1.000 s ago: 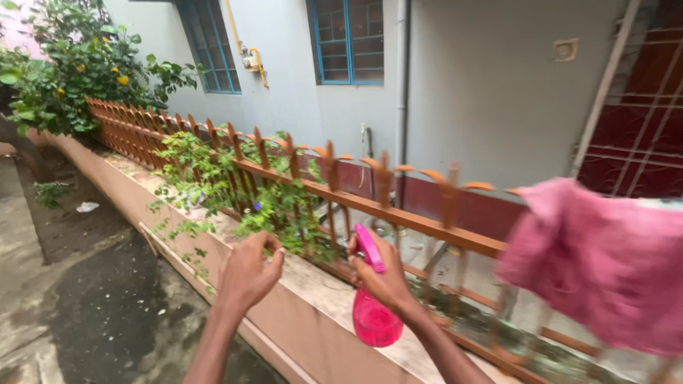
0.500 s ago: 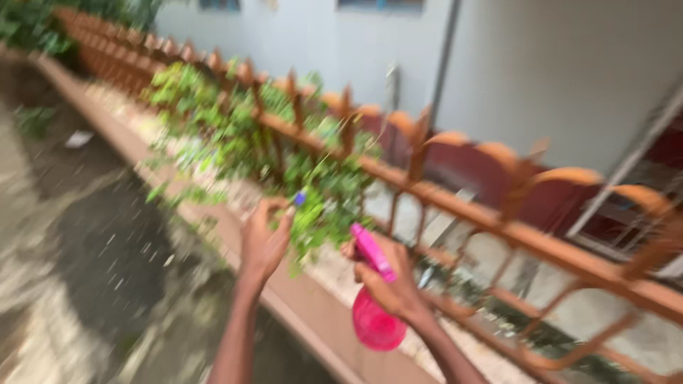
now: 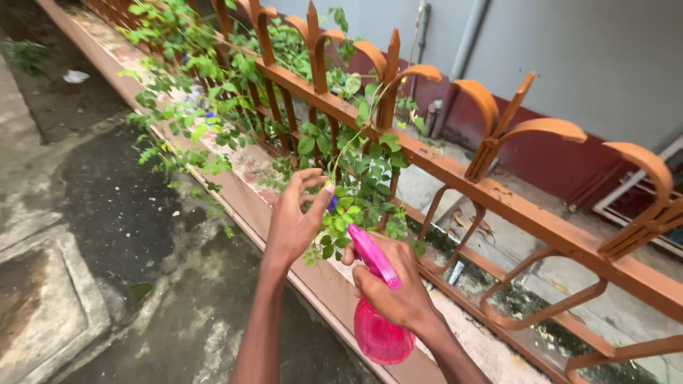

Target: The person sprays water from a bottle onto the leaves of a climbing plant growing along a balcony railing, using one hand to steady the vines and the other to operate the spray trigger.

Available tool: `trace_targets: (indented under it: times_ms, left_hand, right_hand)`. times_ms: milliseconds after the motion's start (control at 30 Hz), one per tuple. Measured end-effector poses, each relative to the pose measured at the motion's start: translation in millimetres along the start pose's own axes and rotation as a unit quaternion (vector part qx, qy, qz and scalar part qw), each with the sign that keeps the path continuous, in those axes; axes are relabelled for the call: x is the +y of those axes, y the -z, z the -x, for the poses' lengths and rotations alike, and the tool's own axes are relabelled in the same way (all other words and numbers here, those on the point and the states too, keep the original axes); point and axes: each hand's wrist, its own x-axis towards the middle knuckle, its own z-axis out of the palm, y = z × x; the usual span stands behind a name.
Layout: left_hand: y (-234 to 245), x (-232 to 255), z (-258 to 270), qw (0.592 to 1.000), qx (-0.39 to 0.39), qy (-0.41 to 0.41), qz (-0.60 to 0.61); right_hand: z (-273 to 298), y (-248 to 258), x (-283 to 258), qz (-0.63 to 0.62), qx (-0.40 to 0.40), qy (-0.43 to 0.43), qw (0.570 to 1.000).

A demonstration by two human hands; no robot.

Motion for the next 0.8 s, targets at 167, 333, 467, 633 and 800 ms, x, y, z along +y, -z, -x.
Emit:
trace_targets:
  times_ms: [167, 333, 467, 633, 800]
  left_hand:
    - [-3, -15, -7, 0.989, -0.069, 0.017, 0.127]
    - [-2, -26, -21, 0.982, -0.114, -0.066, 0.133]
    - [3, -30, -23, 0.977, -0.147, 0.006, 0.155]
    - [8, -29, -31, 0.985, -0.124, -0.054, 0.102]
    - [4, -38, -32, 0.98, -0.076, -0.171, 0.064]
  right_hand:
    - [-6, -11, 16, 0.03, 0.021, 0.0, 0.999]
    - [-6, -23, 16, 0.036, 0.066, -0.032, 0.997]
    - [-8, -37, 6, 0.068, 0.094, -0.037, 0.992]
    - [-8, -54, -1, 0.047, 0.129, -0.001, 0.99]
    - [-8, -71, 3, 0.015, 0.189, -0.007, 0.982]
